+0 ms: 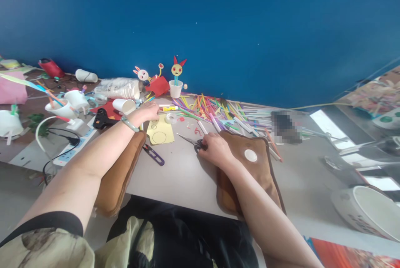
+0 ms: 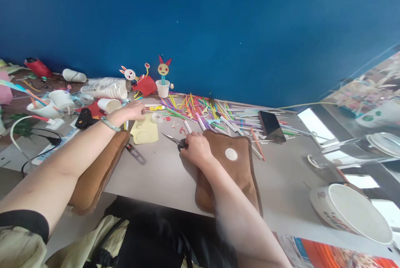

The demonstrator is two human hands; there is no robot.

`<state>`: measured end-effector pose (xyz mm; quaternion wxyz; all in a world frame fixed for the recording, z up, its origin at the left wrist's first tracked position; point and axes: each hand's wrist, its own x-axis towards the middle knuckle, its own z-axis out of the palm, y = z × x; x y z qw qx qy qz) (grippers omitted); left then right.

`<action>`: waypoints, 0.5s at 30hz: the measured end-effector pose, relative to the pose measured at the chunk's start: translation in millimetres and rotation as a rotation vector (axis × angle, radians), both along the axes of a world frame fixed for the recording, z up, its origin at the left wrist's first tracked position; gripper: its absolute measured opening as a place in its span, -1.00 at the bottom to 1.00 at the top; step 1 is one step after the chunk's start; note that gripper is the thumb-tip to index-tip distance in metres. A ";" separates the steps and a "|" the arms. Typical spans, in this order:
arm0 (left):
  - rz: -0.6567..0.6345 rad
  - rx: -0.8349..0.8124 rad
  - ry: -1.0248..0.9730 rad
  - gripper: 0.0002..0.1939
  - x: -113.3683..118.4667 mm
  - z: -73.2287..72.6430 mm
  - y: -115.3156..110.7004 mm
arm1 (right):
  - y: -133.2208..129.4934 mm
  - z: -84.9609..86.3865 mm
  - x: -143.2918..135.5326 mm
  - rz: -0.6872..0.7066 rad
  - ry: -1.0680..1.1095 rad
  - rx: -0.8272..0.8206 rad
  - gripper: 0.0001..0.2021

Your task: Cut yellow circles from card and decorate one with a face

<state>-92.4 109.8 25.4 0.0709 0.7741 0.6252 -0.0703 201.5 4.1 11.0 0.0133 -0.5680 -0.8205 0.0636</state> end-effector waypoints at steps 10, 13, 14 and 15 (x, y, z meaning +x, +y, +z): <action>0.055 -0.005 0.022 -0.79 6.6 2.8 -1.3 | 3.2 -2.1 3.9 0.052 0.064 0.025 -0.89; 0.037 0.011 0.035 -0.79 4.6 12.4 -5.4 | 5.9 -4.7 7.8 0.035 0.207 0.106 -0.95; 0.026 0.027 0.039 -0.79 3.1 18.1 -8.1 | 6.6 -5.1 9.1 0.023 0.280 0.144 -0.93; 0.022 0.054 0.044 -0.77 1.8 25.0 -11.8 | 7.1 -5.1 10.2 0.011 0.363 0.186 -0.90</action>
